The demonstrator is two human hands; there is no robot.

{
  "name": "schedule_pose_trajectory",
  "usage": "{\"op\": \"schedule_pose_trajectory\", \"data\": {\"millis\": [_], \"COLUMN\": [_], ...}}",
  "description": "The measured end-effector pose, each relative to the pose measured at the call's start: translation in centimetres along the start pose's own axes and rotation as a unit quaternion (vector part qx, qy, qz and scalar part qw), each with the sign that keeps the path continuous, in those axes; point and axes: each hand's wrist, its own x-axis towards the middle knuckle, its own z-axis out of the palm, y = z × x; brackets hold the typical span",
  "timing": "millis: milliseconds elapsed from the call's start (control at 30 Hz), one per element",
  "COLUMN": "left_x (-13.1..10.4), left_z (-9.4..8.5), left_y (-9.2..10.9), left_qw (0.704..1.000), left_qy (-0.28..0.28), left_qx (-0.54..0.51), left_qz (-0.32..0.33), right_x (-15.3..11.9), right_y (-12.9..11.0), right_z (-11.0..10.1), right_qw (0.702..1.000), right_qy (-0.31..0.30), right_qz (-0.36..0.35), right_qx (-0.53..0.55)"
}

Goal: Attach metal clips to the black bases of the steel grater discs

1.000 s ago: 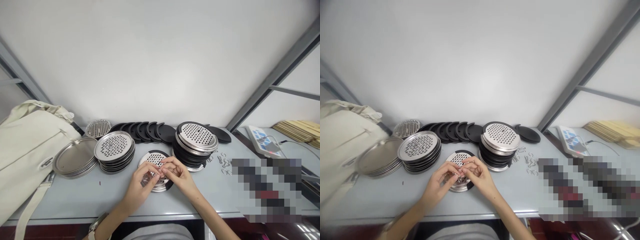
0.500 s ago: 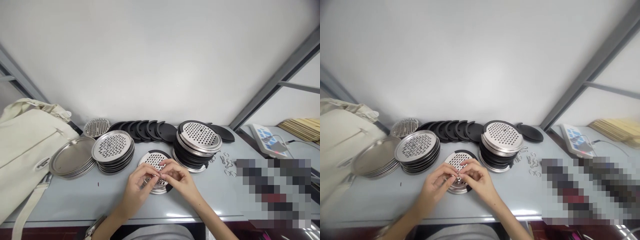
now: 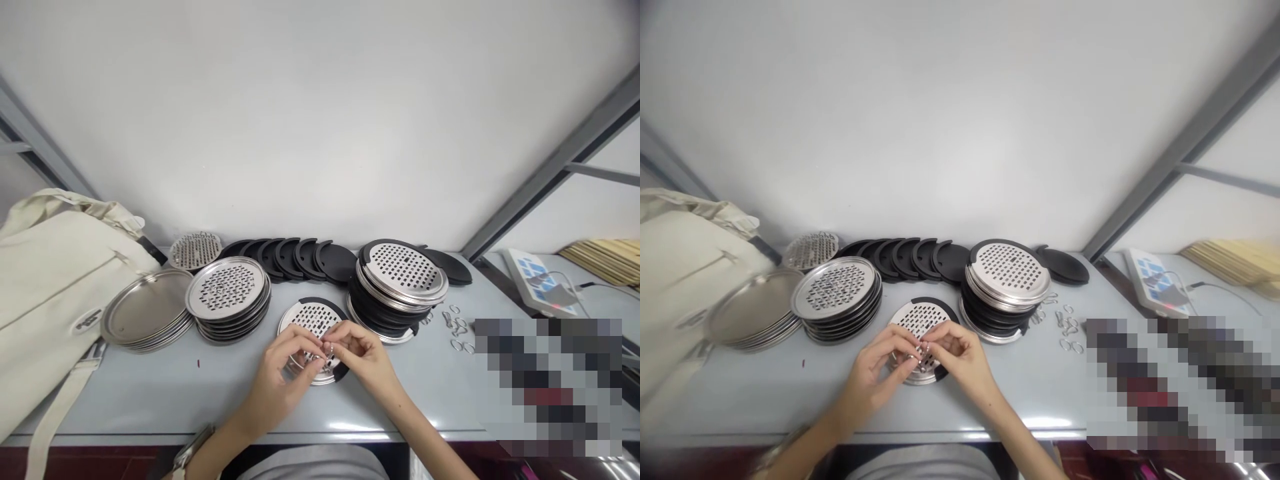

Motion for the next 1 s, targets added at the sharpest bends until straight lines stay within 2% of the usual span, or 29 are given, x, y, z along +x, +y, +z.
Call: {"op": "schedule_pose_trajectory", "data": {"millis": [233,533,667,833,1000], "left_x": [-0.1,-0.2,-0.1,-0.2,-0.3], "left_z": [0.2,0.4,0.3,0.3,0.2], "left_y": [0.0,-0.1,-0.3,-0.3,-0.2], "left_qw": [0.999,0.999,0.999,0.999,0.999], "left_qy": [-0.003,0.029,0.032,0.023,0.022], "left_qx": [0.036,0.038,0.031,0.03,0.023], "left_qz": [0.007,0.016,0.023,0.014,0.016], "right_x": [0.1,-0.1,-0.6,-1.1,-1.3], "right_y": [0.1,-0.3,0.1,0.6,0.5], "right_z": [0.0,0.2,0.4,0.5,0.5], "right_qw": [1.0,0.998,0.986,0.945,0.949], "right_qy": [0.012,-0.038,-0.031,-0.02,-0.037], "right_qz": [-0.013,0.016,-0.047,-0.163,-0.152], "right_qx": [0.009,-0.05,-0.157,-0.283,-0.275]}}
